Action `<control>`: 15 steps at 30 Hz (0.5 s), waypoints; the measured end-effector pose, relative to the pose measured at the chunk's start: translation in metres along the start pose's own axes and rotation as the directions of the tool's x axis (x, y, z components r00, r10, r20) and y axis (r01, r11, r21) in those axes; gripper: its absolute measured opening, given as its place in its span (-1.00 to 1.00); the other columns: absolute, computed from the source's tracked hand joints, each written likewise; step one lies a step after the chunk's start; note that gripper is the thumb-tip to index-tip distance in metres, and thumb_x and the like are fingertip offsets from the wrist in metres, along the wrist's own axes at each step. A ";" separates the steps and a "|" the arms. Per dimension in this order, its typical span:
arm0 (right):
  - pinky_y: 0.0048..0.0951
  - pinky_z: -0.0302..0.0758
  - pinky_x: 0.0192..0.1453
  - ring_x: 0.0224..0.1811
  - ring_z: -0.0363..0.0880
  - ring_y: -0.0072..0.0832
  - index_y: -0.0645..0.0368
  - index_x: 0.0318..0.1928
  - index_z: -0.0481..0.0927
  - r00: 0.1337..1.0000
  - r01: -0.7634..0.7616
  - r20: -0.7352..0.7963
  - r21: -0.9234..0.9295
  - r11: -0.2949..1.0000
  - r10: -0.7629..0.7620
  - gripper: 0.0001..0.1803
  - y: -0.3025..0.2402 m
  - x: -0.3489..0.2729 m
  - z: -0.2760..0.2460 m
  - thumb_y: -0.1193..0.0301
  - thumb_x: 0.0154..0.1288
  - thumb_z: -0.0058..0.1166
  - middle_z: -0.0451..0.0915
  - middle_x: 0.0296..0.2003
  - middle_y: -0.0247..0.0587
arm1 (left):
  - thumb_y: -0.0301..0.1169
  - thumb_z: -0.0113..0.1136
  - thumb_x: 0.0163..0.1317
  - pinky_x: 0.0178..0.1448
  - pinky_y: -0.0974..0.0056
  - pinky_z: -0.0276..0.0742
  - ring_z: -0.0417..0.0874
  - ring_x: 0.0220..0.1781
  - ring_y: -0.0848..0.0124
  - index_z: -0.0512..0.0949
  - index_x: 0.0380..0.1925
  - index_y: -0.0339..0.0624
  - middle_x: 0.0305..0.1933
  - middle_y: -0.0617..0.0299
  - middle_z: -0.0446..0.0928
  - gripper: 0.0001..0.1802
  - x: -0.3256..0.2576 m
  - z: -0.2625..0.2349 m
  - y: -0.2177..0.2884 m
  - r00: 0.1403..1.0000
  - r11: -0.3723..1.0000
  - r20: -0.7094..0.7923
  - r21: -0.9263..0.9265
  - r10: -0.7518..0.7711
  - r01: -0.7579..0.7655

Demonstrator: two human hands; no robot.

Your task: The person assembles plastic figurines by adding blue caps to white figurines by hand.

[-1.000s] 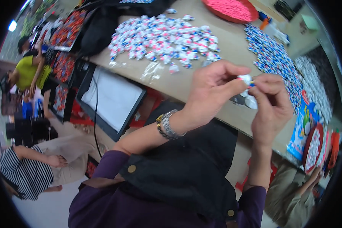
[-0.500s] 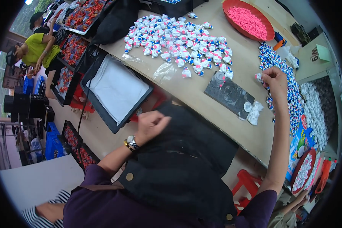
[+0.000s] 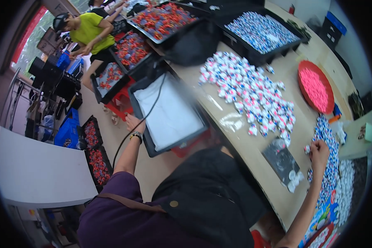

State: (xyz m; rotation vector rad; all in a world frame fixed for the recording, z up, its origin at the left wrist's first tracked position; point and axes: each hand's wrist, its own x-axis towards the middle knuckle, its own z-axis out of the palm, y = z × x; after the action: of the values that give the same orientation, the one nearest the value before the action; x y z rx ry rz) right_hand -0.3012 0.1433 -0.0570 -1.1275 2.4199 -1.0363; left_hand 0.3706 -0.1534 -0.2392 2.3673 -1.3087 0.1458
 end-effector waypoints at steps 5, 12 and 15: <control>-0.62 0.26 -0.65 -0.69 0.35 -0.72 0.27 -0.38 0.53 1.000 -0.003 -0.018 0.032 0.999 0.004 -0.94 -0.003 0.000 0.001 0.58 0.24 0.01 0.47 -0.62 -0.40 | -0.50 0.22 -0.12 -0.27 0.07 0.52 0.62 -0.27 0.16 0.47 -0.16 -0.34 -0.27 0.00 0.50 -0.58 0.047 0.045 -0.059 0.673 0.832 0.732 -0.302 -0.110 0.465; -0.56 0.36 -0.55 -0.60 0.43 -0.64 0.28 -0.23 0.58 0.998 -0.036 -0.043 -0.004 0.999 0.036 -0.85 -0.012 -0.006 -0.009 0.62 0.15 0.04 0.56 -0.49 -0.30 | -0.67 0.04 -0.28 -0.36 0.07 0.57 0.55 -0.38 0.15 0.44 -0.23 -0.36 -0.35 0.09 0.45 -0.55 0.035 0.043 -0.046 0.631 0.331 0.776 -0.597 0.007 0.731; -0.50 0.42 -0.38 -0.46 0.49 -0.56 0.28 -0.20 0.57 0.957 0.168 -0.188 -0.269 0.948 -0.222 -0.80 -0.014 -0.018 -0.019 0.62 0.12 0.06 0.58 -0.40 -0.27 | -0.67 0.06 -0.30 -0.34 0.02 0.61 0.53 -0.37 0.14 0.42 -0.22 -0.34 -0.37 0.11 0.40 -0.54 0.018 0.015 -0.025 0.641 0.309 0.766 -0.619 0.037 0.722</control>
State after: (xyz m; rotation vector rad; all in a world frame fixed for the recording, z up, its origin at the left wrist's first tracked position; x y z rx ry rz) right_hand -0.2910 0.1599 -0.0349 -1.4320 2.7164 -0.9742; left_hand 0.3996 -0.1625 -0.2553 1.5620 -0.6072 -1.3947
